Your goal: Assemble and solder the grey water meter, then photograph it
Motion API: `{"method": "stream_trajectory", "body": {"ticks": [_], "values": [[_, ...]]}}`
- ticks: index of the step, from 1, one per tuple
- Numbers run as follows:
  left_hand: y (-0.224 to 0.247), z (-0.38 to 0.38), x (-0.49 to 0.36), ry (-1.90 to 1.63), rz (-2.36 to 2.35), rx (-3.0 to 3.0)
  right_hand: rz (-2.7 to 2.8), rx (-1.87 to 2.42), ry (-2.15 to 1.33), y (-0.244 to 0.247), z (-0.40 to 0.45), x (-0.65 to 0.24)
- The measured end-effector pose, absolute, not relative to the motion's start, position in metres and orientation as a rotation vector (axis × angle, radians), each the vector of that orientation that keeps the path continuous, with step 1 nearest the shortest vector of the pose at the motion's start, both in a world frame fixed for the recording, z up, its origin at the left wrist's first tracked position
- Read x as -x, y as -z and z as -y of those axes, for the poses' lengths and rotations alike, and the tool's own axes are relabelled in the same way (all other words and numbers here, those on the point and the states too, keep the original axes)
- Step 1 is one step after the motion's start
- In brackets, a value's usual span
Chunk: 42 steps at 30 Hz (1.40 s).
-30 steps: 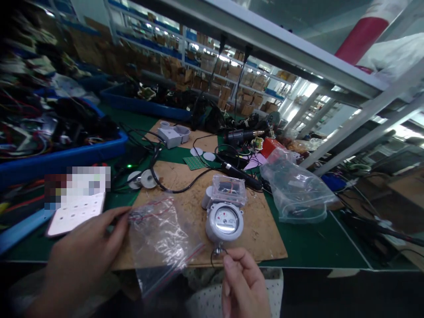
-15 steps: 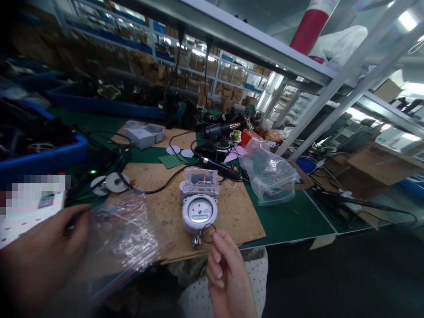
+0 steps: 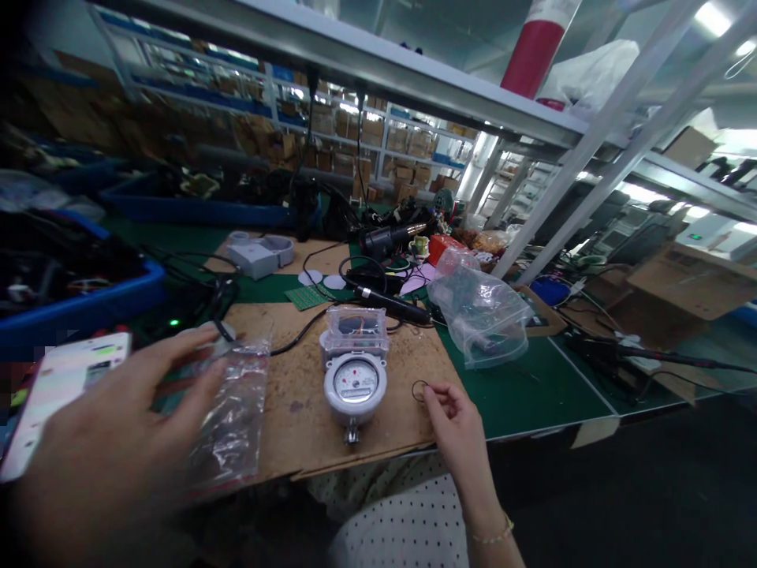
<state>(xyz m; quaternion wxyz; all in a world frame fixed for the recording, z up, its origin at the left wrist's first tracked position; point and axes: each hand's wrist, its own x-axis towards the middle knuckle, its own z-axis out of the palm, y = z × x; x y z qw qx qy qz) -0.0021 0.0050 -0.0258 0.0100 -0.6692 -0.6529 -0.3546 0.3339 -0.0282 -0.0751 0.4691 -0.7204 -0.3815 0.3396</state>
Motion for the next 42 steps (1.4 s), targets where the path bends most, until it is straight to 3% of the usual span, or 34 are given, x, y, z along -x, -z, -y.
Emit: {"method": "stream_trajectory", "body": {"ticks": [4, 10, 16, 21, 25, 32, 39, 42], "values": [[0.026, 0.017, -0.058, 1.182, 1.64, 2.425, 1.134, 1.96, -0.661, 0.076, 0.017, -0.353], [0.055, 0.035, -0.125, 1.134, 1.692, 2.457, 1.296, 2.101, -0.479, 0.072, 0.018, -0.36], [0.081, 0.026, -0.129, 1.224, 1.802, 2.501, 1.497, 1.908, -0.133, 0.061, -0.006, -0.353], [0.079, 0.017, -0.111, 1.324, 1.744, 2.656, 1.652, 1.859, -0.185, 0.057, -0.028, -0.342], [0.061, 0.005, -0.084, 1.444, 1.749, 2.854, 1.431, 1.847, -0.332, 0.058, -0.029, -0.33], [0.039, -0.004, -0.068, 1.369, 1.707, 3.016, 1.297, 1.179, -0.879, 0.073, -0.029, -0.308], [0.059, 0.002, -0.108, 1.453, 1.946, 2.631, 1.467, 1.282, -0.458, 0.048, -0.028, -0.298], [0.06, 0.002, -0.112, 1.422, 1.947, 2.597, 1.515, 1.277, -0.454, 0.035, -0.034, -0.299]]}}
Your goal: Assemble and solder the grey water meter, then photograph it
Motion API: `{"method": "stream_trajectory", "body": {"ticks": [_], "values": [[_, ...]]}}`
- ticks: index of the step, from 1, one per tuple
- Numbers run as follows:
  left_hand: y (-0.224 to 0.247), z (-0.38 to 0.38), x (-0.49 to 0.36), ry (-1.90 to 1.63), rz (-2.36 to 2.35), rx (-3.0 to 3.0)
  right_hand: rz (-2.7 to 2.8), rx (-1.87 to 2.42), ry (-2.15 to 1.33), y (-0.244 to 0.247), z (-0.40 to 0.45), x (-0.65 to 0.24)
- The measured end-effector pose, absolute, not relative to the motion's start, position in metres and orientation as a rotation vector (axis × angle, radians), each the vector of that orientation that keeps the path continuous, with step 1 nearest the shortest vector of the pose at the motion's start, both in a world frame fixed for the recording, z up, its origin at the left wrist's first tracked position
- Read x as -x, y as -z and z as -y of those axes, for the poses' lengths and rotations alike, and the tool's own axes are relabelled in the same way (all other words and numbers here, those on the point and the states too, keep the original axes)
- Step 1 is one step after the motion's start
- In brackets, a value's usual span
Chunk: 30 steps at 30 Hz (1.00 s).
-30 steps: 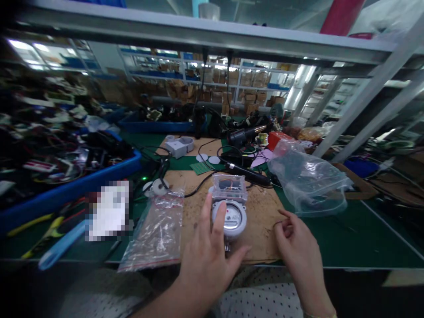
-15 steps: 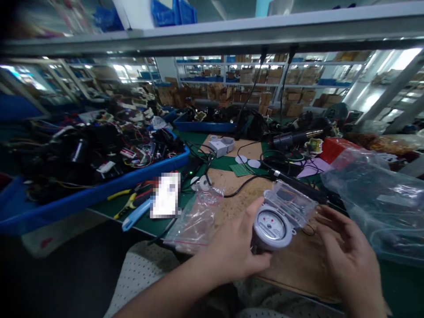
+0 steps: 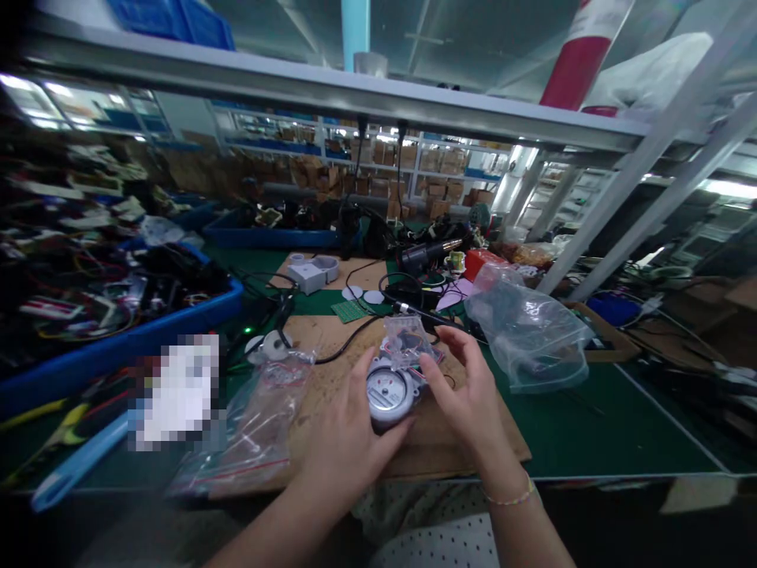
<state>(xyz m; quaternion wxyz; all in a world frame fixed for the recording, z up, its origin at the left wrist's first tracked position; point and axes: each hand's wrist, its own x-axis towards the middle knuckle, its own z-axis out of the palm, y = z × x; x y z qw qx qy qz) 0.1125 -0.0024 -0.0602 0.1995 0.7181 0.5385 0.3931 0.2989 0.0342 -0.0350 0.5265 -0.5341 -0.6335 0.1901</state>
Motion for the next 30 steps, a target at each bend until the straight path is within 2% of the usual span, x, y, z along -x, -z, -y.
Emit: {"method": "stream_trajectory", "body": {"ticks": [6, 10, 14, 17, 20, 26, 30], "values": [[0.058, -0.001, -0.105, -1.033, -1.497, -1.992, 1.963, 1.296, -0.471, 0.0, -0.064, -0.286], [0.061, -0.005, -0.1, -1.029, -1.464, -1.874, 1.793, 1.38, -0.466, -0.01, -0.089, -0.298], [0.064, -0.006, -0.092, -1.176, -1.392, -1.644, 1.557, 1.55, -0.361, 0.017, -0.095, -0.336], [0.068, -0.006, -0.085, -1.336, -1.257, -1.124, 1.6, 1.578, -0.422, 0.052, -0.082, -0.353], [0.072, -0.005, -0.08, -1.312, -0.989, -0.571, 1.705, 1.508, -0.473, 0.076, -0.067, -0.354], [0.075, -0.003, -0.08, -1.303, -0.701, -0.179, 1.61, 1.409, -0.475, 0.067, -0.046, -0.325], [0.085, 0.0, -0.08, -1.286, -0.617, -0.092, 1.514, 1.345, -0.655, 0.053, -0.017, -0.279]]}}
